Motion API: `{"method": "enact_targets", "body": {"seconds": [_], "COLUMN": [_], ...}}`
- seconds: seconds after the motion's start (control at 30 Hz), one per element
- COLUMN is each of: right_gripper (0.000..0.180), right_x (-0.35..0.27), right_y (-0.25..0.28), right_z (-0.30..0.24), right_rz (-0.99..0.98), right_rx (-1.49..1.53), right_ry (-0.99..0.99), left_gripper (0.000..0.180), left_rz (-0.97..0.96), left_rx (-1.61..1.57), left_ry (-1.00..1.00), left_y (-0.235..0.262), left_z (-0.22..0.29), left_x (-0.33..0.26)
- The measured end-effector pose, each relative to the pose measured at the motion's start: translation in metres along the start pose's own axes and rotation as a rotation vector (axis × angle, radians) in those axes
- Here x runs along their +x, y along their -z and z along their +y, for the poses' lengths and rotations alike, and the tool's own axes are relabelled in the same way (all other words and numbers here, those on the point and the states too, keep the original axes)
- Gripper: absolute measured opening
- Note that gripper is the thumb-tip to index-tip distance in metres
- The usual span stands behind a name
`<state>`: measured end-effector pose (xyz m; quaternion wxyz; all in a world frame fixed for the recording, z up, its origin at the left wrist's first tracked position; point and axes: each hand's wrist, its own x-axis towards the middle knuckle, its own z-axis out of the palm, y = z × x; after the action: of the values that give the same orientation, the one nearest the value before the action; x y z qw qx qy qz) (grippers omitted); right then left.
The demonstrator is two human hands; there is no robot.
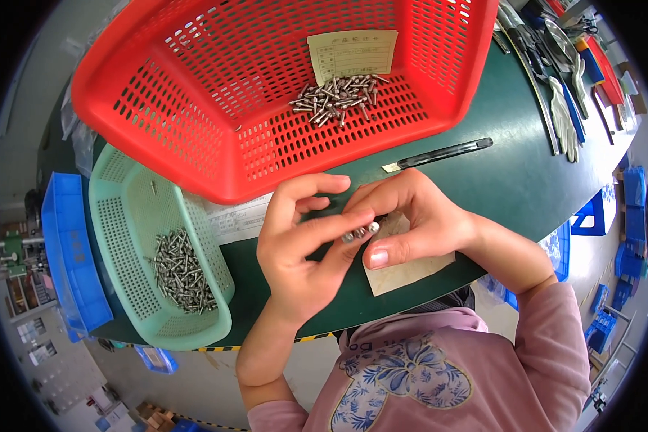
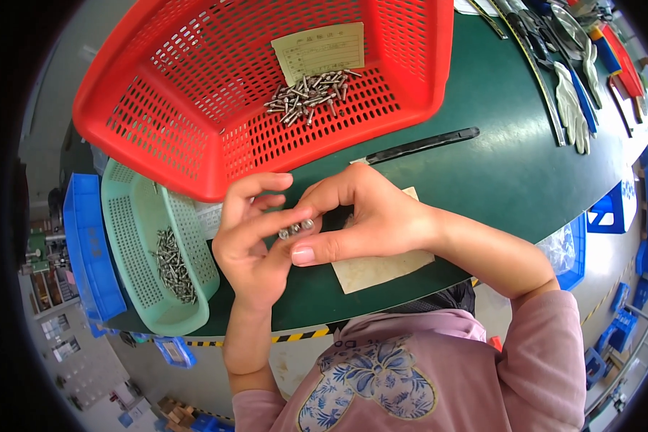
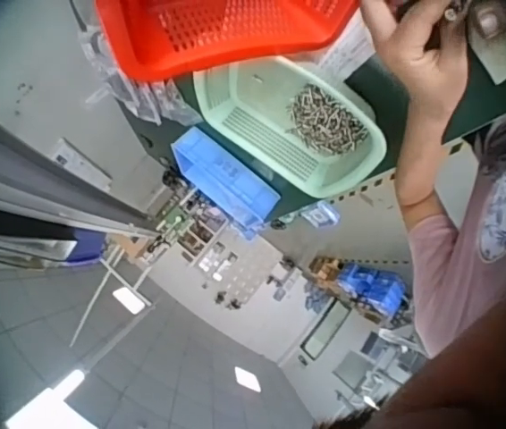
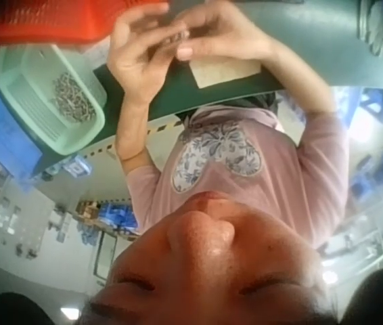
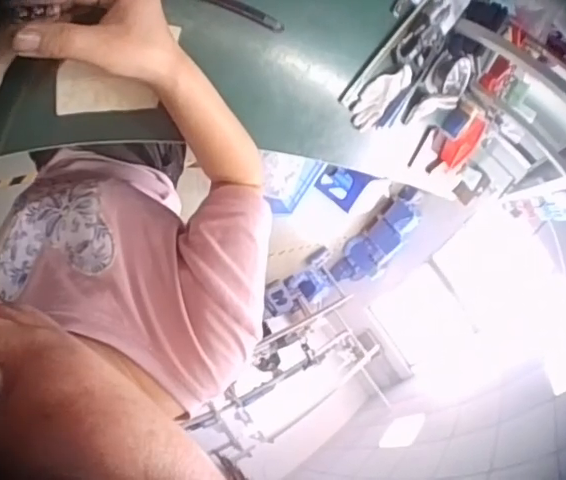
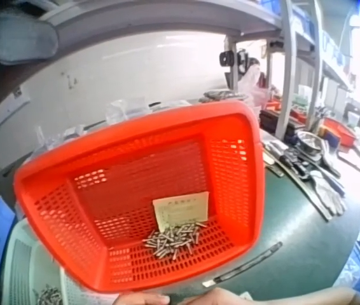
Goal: Sorting and inspecting small metal screws at a workbench.
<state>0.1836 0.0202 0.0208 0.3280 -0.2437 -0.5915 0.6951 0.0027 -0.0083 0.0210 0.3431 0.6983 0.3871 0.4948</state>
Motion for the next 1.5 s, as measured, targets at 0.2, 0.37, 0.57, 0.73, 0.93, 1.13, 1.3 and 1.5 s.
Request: {"method": "enact_targets", "body": {"seconds": [0.2,0.37,0.57,0.73,0.93,1.13,1.3,1.5], "right_gripper": [0.025,0.034,0.037,0.039,0.04,0.042,0.052,0.062], "right_x": [0.0,0.004,0.006,0.005,0.006,0.005,0.003,0.005], "right_y": [0.001,0.011,0.015,0.005,0.004,0.006,0.007,0.008], "right_z": [0.008,0.001,0.0,0.001,0.001,0.003,-0.003,0.004], "right_rz": [0.043,0.279,0.312,0.323,0.319,0.34,0.347,0.368], "right_rx": [-0.103,-0.68,-0.979,-0.98,-0.982,-0.968,-1.013,-1.017], "right_ry": [0.163,0.566,0.743,0.723,0.731,0.715,0.593,0.563], "left_gripper": [0.031,0.046,0.032,0.026,0.014,0.012,0.016,0.022], "left_rz": [0.034,0.161,-0.099,-0.228,-0.192,-0.155,-0.125,-0.002], "left_rx": [0.19,0.122,-0.711,-0.926,-0.849,-0.686,-0.256,0.591], "left_ry": [-0.236,-0.078,0.468,0.532,0.502,0.468,0.184,-0.529], "left_y": [-0.006,-0.009,0.002,-0.003,-0.004,-0.006,-0.008,-0.01], "left_z": [0.0,0.001,-0.001,-0.002,0.0,0.007,0.009,0.007], "left_x": [0.0,0.001,-0.005,-0.009,-0.009,-0.005,-0.002,0.001]}}
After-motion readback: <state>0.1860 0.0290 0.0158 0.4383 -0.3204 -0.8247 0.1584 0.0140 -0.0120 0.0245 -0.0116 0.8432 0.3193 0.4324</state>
